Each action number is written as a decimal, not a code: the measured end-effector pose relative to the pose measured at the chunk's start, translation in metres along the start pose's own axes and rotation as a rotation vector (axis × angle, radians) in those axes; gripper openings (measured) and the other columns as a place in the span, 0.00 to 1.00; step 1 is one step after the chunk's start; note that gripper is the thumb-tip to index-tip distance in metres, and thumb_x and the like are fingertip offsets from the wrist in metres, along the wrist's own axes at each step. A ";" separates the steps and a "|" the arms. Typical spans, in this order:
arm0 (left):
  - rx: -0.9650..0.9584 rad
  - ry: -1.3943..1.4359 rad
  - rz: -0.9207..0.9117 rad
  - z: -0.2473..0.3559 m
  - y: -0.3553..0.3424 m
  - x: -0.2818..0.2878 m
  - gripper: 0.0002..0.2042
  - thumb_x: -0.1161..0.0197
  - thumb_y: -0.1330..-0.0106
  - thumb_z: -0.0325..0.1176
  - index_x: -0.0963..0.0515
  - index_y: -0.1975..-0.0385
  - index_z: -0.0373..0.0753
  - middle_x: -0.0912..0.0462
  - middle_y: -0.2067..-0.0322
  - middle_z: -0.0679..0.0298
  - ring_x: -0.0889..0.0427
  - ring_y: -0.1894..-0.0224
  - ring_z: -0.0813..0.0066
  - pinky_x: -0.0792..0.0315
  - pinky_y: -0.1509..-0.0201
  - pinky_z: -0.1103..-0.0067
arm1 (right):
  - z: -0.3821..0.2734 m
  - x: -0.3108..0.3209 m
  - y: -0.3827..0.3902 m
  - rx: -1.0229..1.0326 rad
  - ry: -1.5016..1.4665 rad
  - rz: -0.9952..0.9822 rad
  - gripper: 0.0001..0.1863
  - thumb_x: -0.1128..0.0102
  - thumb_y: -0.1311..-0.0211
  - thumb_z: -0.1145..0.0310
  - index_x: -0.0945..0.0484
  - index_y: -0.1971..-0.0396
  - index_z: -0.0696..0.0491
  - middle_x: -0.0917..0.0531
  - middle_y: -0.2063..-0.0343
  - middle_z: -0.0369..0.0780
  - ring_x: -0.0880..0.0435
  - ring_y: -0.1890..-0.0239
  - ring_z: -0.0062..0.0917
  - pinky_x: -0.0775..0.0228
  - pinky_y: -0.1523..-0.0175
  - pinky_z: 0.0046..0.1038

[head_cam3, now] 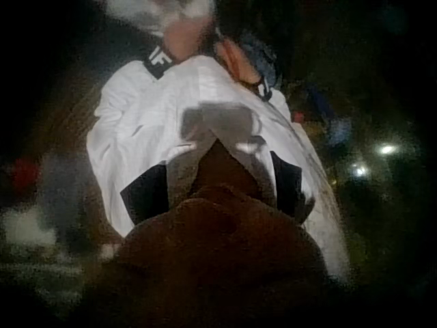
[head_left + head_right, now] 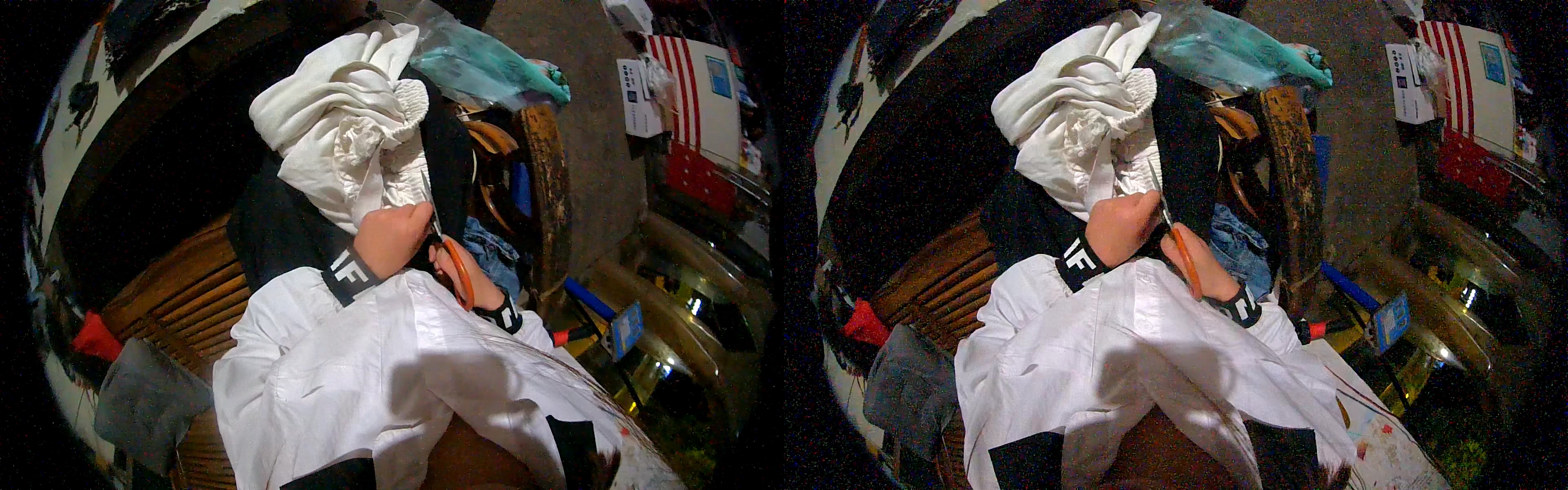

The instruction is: The person uses a small blade to cut a white fabric item, then switches to scissors to trim the edges. The person holds the fabric with one hand while cutting with the other, working on a cluttered table.

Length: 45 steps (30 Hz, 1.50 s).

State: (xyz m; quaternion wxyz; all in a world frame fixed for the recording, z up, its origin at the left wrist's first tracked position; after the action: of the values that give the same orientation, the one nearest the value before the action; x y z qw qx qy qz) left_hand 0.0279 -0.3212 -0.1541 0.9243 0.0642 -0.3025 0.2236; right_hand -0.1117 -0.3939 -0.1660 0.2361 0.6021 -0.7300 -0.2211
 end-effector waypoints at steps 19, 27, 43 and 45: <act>-0.082 0.163 0.038 0.000 0.010 0.006 0.08 0.38 0.47 0.29 0.33 0.75 0.39 0.27 0.83 0.58 0.24 0.79 0.55 0.31 0.77 0.66 | -0.024 -0.005 -0.006 -0.307 -0.164 0.058 0.23 0.60 0.28 0.52 0.29 0.72 0.57 0.33 0.87 0.34 0.38 0.91 0.14 0.47 0.86 0.18; 0.059 -0.019 0.164 -0.005 0.009 0.006 0.08 0.40 0.43 0.31 0.33 0.72 0.39 0.27 0.77 0.57 0.23 0.74 0.58 0.29 0.72 0.68 | -0.017 0.004 -0.001 -0.244 0.004 0.075 0.23 0.60 0.29 0.51 0.29 0.71 0.57 0.32 0.84 0.32 0.37 0.86 0.14 0.44 0.80 0.17; 0.000 0.080 -0.007 -0.002 0.005 0.000 0.10 0.40 0.49 0.29 0.33 0.69 0.38 0.26 0.77 0.55 0.24 0.73 0.50 0.30 0.72 0.64 | -0.007 -0.008 0.000 -0.304 -0.207 -0.109 0.22 0.59 0.30 0.48 0.34 0.57 0.54 0.32 0.71 0.32 0.36 0.74 0.12 0.42 0.70 0.15; -0.022 0.114 -0.033 0.001 0.006 0.003 0.10 0.39 0.50 0.28 0.32 0.70 0.38 0.26 0.77 0.56 0.24 0.73 0.51 0.30 0.72 0.64 | -0.005 -0.008 -0.002 -0.350 -0.315 -0.059 0.19 0.54 0.32 0.49 0.34 0.64 0.53 0.33 0.75 0.32 0.37 0.78 0.12 0.43 0.76 0.15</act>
State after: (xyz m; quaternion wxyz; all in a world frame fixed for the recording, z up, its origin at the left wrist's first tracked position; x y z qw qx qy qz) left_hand 0.0266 -0.3149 -0.1513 0.9443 0.0463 -0.2507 0.2083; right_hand -0.1054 -0.3864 -0.1642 0.2135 0.5313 -0.6902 -0.4425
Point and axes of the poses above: each hand's wrist, its own y-axis away from the middle knuckle, its own x-axis out of the back of the hand, z = x × y, the point moved 6 cm from there along -y, towards the middle knuckle
